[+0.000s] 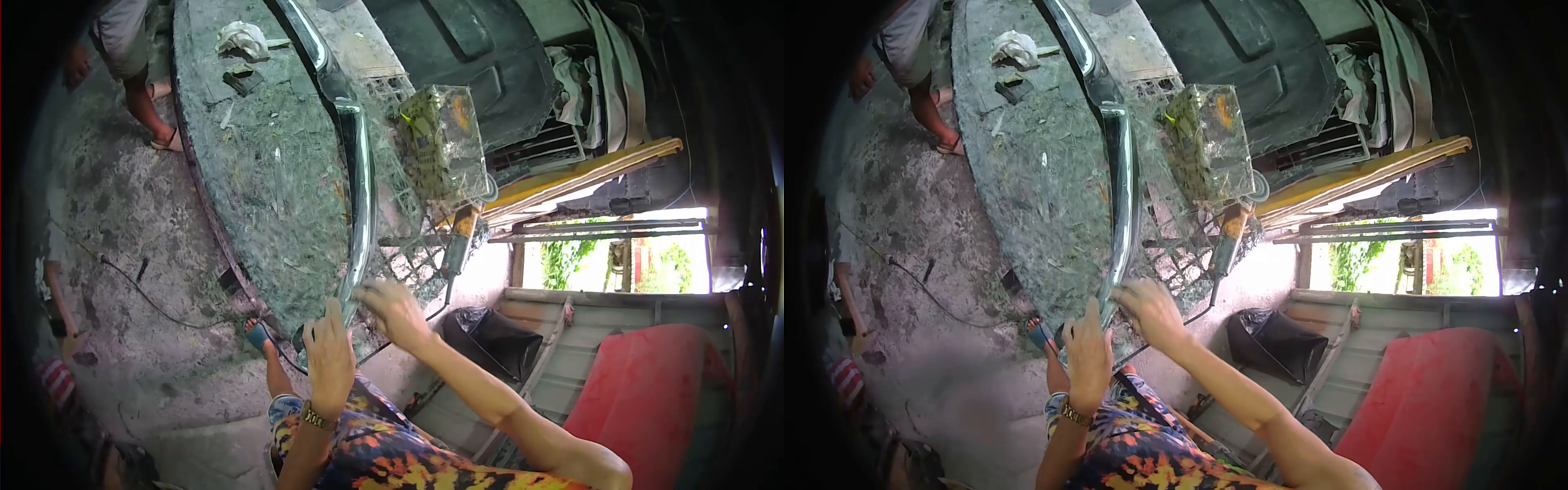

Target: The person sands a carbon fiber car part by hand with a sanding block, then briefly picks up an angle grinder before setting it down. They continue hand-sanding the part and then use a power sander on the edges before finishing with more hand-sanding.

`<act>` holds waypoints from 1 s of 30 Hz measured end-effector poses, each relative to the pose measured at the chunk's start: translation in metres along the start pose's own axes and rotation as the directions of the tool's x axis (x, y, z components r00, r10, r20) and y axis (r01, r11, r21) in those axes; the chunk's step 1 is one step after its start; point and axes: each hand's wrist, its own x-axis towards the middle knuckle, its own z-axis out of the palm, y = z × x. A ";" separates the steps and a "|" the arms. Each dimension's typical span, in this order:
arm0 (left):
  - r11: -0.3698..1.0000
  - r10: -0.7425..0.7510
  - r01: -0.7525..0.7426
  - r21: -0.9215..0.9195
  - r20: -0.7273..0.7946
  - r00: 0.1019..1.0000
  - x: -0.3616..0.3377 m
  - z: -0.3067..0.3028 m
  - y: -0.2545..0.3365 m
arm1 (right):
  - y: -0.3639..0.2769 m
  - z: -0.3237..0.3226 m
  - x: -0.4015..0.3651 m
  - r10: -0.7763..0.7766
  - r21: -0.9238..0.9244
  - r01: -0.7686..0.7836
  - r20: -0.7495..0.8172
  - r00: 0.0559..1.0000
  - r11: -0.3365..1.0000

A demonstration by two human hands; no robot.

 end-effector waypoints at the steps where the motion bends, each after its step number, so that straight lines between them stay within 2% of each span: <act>1: 0.999 -0.030 0.030 -0.037 0.001 1.000 -0.001 -0.003 0.002 | -0.001 0.003 -0.005 0.001 0.002 -0.001 0.004 1.000 1.000; 3: 0.997 -0.037 0.038 -0.071 0.021 0.999 -0.004 -0.005 0.002 | -0.018 0.004 -0.014 0.062 -0.084 -0.058 0.042 0.997 0.995; 5: 0.992 -0.057 0.059 -0.111 0.021 0.998 0.004 -0.005 0.001 | -0.020 -0.003 -0.008 0.007 -0.071 -0.005 0.036 0.999 0.997; 7: 0.998 -0.028 0.027 -0.052 -0.029 0.999 0.000 -0.005 0.003 | -0.007 -0.003 0.006 0.077 -0.041 -0.078 -0.026 0.997 0.996; 9: 0.997 -0.027 0.025 -0.075 -0.039 0.999 0.002 -0.007 0.003 | -0.019 -0.003 -0.001 0.071 -0.098 -0.075 -0.049 0.996 0.992; 11: 0.991 -0.046 0.044 -0.129 -0.016 0.999 0.001 -0.002 0.000 | -0.029 0.002 -0.019 0.015 -0.062 -0.014 0.015 1.000 0.998; 12: 0.990 -0.050 0.048 -0.130 -0.014 0.999 0.003 -0.003 0.000 | -0.008 0.012 -0.016 -0.010 -0.013 0.010 -0.027 1.000 1.000; 13: 0.993 -0.034 0.029 -0.115 -0.040 0.999 0.002 -0.005 0.002 | 0.012 0.017 -0.006 0.011 -0.003 -0.011 -0.060 0.998 1.000; 15: 0.995 -0.008 0.001 -0.096 -0.071 0.997 -0.002 -0.007 0.002 | -0.003 0.005 0.003 0.096 -0.024 -0.097 -0.036 0.995 0.995; 17: 0.991 -0.027 0.025 -0.129 -0.014 1.000 0.001 -0.004 -0.001 | -0.018 0.012 -0.021 -0.007 -0.066 0.003 -0.051 0.999 0.998; 18: 0.991 -0.025 0.021 -0.132 -0.025 0.999 0.007 -0.004 -0.001 | -0.015 0.007 -0.021 -0.013 -0.002 0.013 -0.031 0.999 1.000; 19: 0.995 -0.023 0.021 -0.094 -0.025 0.999 0.005 -0.003 0.000 | -0.009 0.004 -0.011 -0.007 -0.003 0.007 -0.030 1.000 1.000; 21: 0.998 -0.017 0.017 -0.060 -0.004 1.000 -0.005 -0.002 0.002 | 0.008 0.003 0.010 0.104 -0.001 -0.105 -0.074 0.992 0.994; 23: 0.988 -0.009 0.004 -0.155 -0.035 0.999 0.000 -0.002 -0.001 | -0.001 0.008 -0.001 0.055 -0.045 -0.060 -0.120 0.991 0.997; 25: 0.990 -0.007 -0.001 -0.143 -0.051 0.999 0.004 0.000 -0.002 | -0.011 0.011 -0.016 0.030 0.047 -0.027 -0.074 0.997 0.999; 26: 0.991 -0.003 -0.003 -0.131 -0.041 0.999 -0.001 0.002 -0.002 | 0.013 0.018 -0.008 -0.037 0.062 0.043 -0.106 0.994 0.997; 27: 0.991 -0.002 -0.001 -0.131 -0.023 1.000 -0.006 0.002 -0.001 | 0.027 0.020 0.005 -0.014 0.037 0.021 -0.185 0.983 0.999; 29: 0.993 -0.026 0.025 -0.117 -0.013 1.000 0.000 -0.002 0.001 | 0.012 0.013 0.007 0.049 0.018 -0.046 -0.189 0.981 0.999; 30: 0.993 -0.024 0.021 -0.115 -0.025 0.999 0.002 -0.003 0.000 | -0.006 0.007 -0.002 0.050 0.021 -0.048 -0.130 0.990 0.999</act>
